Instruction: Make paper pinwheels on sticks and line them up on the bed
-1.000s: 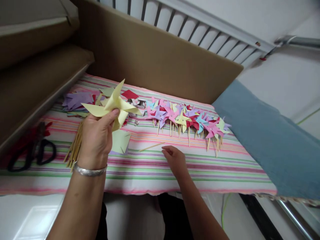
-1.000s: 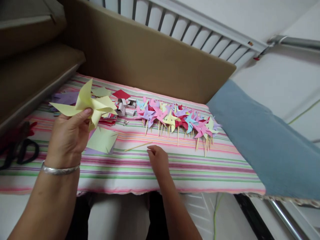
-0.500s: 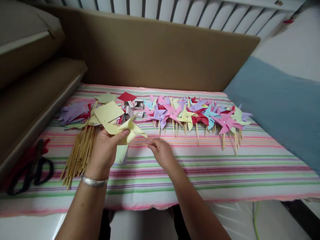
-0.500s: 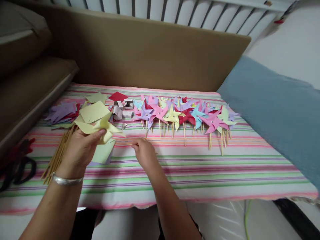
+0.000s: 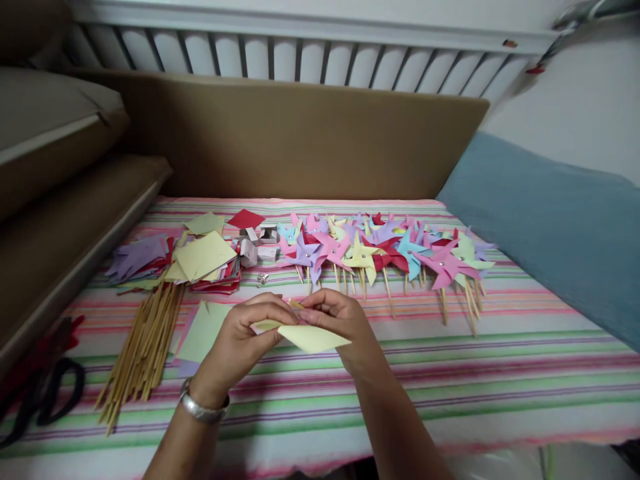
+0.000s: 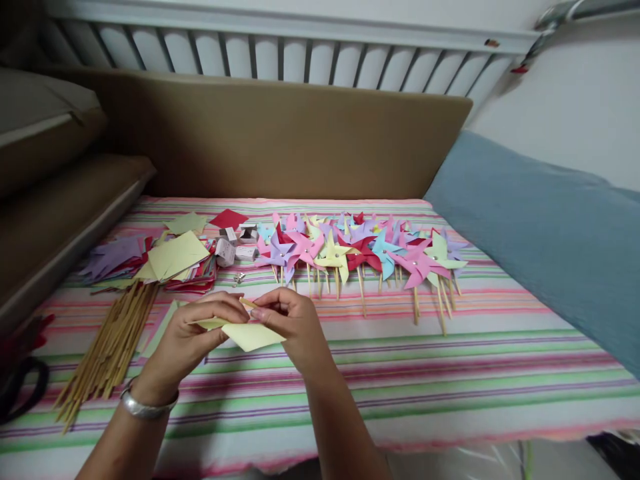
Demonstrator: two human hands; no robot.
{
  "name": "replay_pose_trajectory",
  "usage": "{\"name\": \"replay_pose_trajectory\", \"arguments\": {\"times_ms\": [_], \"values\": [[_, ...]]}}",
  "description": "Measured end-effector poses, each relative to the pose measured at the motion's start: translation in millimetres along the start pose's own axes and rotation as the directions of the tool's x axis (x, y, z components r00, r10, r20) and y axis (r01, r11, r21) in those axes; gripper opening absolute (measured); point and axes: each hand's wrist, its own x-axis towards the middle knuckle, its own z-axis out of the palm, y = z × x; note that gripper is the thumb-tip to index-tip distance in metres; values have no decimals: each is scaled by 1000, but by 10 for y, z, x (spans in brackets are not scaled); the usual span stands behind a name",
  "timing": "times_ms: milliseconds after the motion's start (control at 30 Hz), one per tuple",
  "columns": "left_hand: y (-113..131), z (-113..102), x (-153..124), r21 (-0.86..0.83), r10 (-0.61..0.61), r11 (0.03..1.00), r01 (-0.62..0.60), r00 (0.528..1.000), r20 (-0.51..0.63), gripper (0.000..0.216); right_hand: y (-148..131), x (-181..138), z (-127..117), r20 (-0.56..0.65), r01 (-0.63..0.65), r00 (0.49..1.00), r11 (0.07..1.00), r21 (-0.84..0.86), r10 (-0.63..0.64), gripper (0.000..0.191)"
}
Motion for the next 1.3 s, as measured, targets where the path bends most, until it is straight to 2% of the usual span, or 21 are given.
{"name": "replay_pose_trajectory", "arguments": {"times_ms": [267,433,633,1100,1300], "values": [[-67,24,-7,93,199,977,-191,977,-80,9,-13,-30,12,-41,52,998,997,-51,-54,15],[-76,42,13,140,260,960,-244,959,-114,10,-16,-49,48,-46,95,994,992,-81,-99,8],[-75,17,12,192,262,955,-228,949,-174,9,-9,-40,64,-72,115,990,984,-132,-125,8],[-58,4,-5,190,259,955,-226,950,-174,9,-5,-47,87,-91,161,979,965,-208,-182,7],[-69,11,-1,138,225,970,-202,958,-175,10,-25,-61,67,-73,251,956,922,-293,-284,10]]}}
